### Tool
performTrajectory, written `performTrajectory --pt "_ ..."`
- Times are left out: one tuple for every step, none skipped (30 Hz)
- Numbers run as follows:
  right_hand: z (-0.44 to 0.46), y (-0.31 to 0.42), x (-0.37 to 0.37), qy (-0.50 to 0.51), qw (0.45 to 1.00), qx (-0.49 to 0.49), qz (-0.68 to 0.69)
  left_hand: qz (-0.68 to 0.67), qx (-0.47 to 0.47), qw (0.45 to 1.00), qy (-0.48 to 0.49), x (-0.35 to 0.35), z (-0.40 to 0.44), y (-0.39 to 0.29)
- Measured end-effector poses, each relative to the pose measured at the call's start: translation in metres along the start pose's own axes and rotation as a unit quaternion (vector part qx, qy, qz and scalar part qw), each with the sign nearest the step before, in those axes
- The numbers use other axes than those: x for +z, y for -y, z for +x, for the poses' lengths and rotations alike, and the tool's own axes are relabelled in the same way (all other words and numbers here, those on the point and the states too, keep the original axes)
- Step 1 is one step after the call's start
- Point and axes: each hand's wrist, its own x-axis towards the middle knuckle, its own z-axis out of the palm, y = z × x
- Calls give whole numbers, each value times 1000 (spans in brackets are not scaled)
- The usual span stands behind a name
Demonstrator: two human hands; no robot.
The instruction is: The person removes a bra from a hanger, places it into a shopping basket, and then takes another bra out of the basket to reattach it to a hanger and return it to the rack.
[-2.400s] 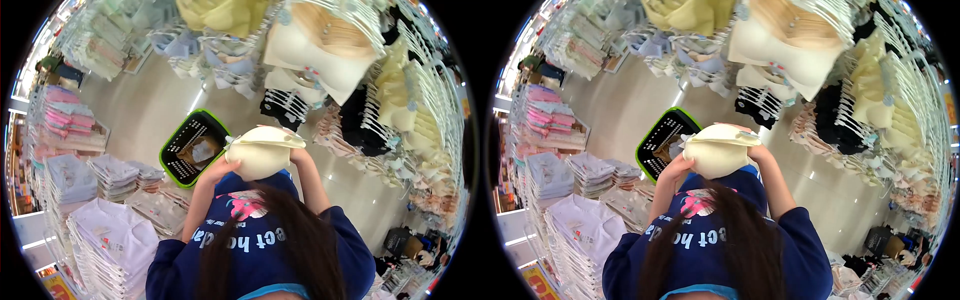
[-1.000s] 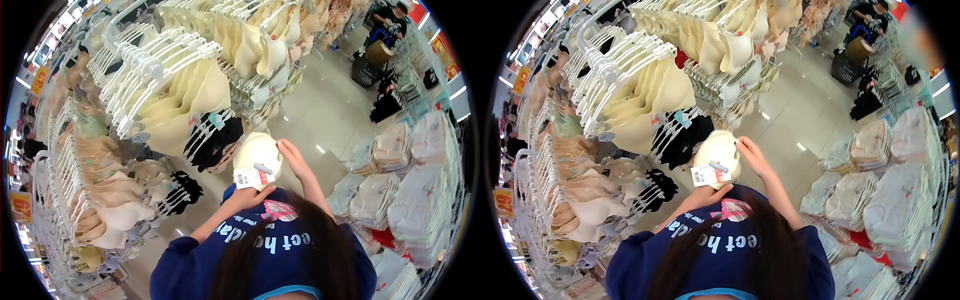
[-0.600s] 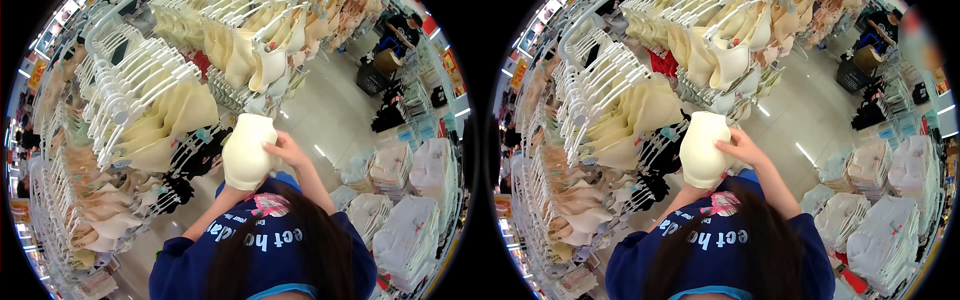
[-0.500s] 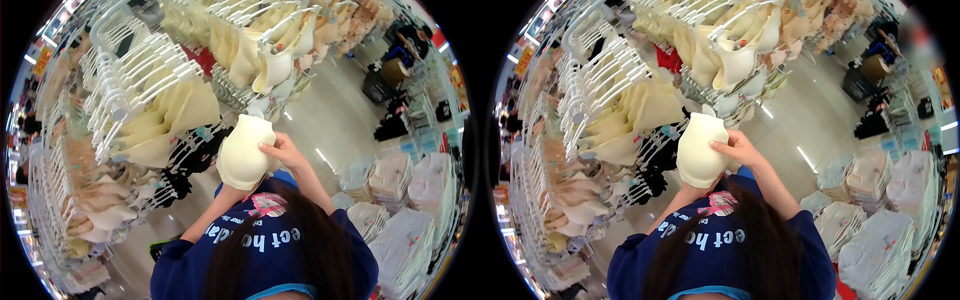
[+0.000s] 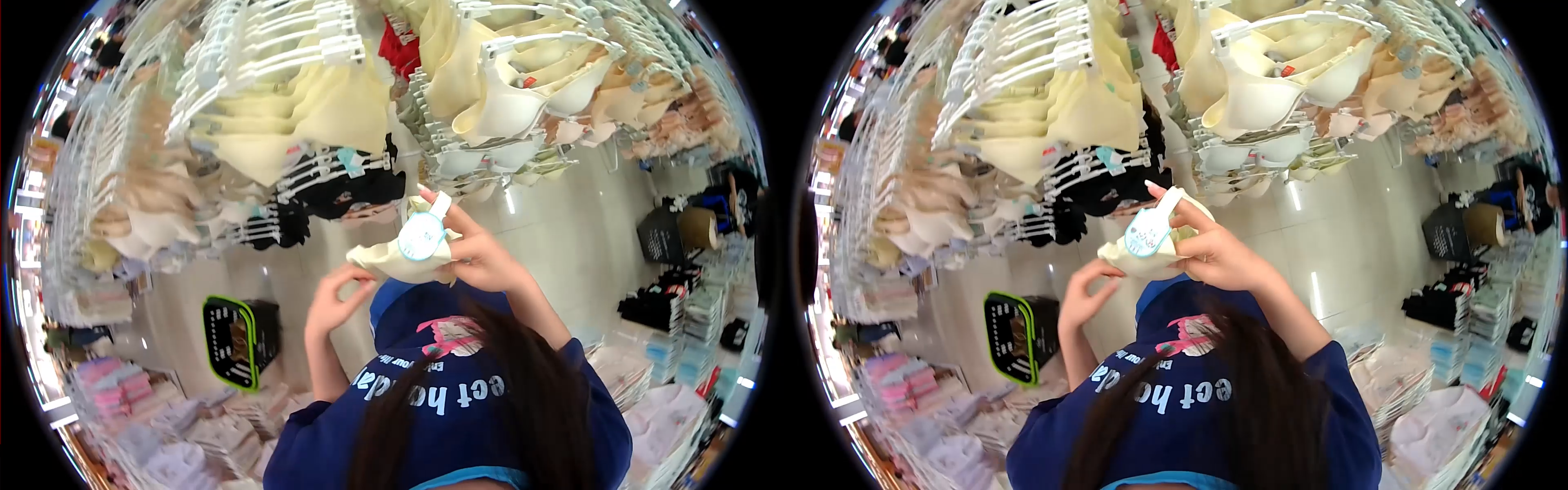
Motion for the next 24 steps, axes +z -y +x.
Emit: performTrajectory --pt "-2 2 -3 23 999 -20 -13 -62 -12 997 -46 -2 -7 -3" --pt "-4 2 -4 45 998 -40 -23 -122 -23 988 -93 -2 -16 -6" --pt "-5 2 -5 64 997 -50 -18 -181 15 971 -156 1 -21 -10" --pt "-7 1 -5 83 994 -53 -37 -211 46 957 -194 5 -22 -10" --pt "-8 0 -4 102 991 -58 -57 -184 43 962 -197 11 -22 -14" --pt "-8 -1 -3 120 988 -62 -78 -158 40 967 -198 18 -19 -24" --pt "-7 3 -3 145 982 -58 -102 -158 48 972 -167 28 -14 -37" --pt "-5 6 -2 165 976 -70 -125 -158 56 976 -136 37 -9 -45" --pt "-3 10 0 184 968 -82 -148 -162 64 981 -90 42 -9 -40" --pt "-1 11 2 199 960 -96 -172 -227 29 970 -79 48 -12 -37" --pt "0 9 4 219 957 -83 -172 -290 -4 955 -66 52 -14 -35" --pt "2 6 7 225 955 -87 -172 -350 -34 935 -50 53 -13 -36" --pt "4 3 11 228 954 -90 -173 -384 -32 921 -61 52 -9 -44" --pt "7 0 14 229 953 -94 -175 -373 -42 924 -67 46 -7 -43" --pt "11 -2 18 232 952 -94 -177 -362 -53 928 -71 38 -4 -42" --pt "15 -4 23 232 951 -93 -179 -351 -65 931 -74 31 -2 -41" --pt "20 -6 28 232 951 -92 -181 -351 -61 931 -79 22 0 -41" --pt "25 -8 32 228 953 -89 -177 -352 -58 930 -83 13 1 -42" --pt "29 -10 36 224 955 -86 -172 -354 -55 930 -87 4 2 -43" --pt "33 -11 40 220 957 -82 -169 -346 -58 933 -75 -3 4 -45" --pt "38 -12 43 217 959 -79 -163 -339 -60 937 -63 -12 6 -47" --pt "44 -12 47 214 961 -79 -158 -330 -58 941 -52 -21 9 -48" --pt "50 -12 50 210 962 -80 -153 -367 -51 928 -38 -31 7 -44" --pt "53 -16 52 213 964 -71 -144 -360 -26 931 -54 -37 8 -42"
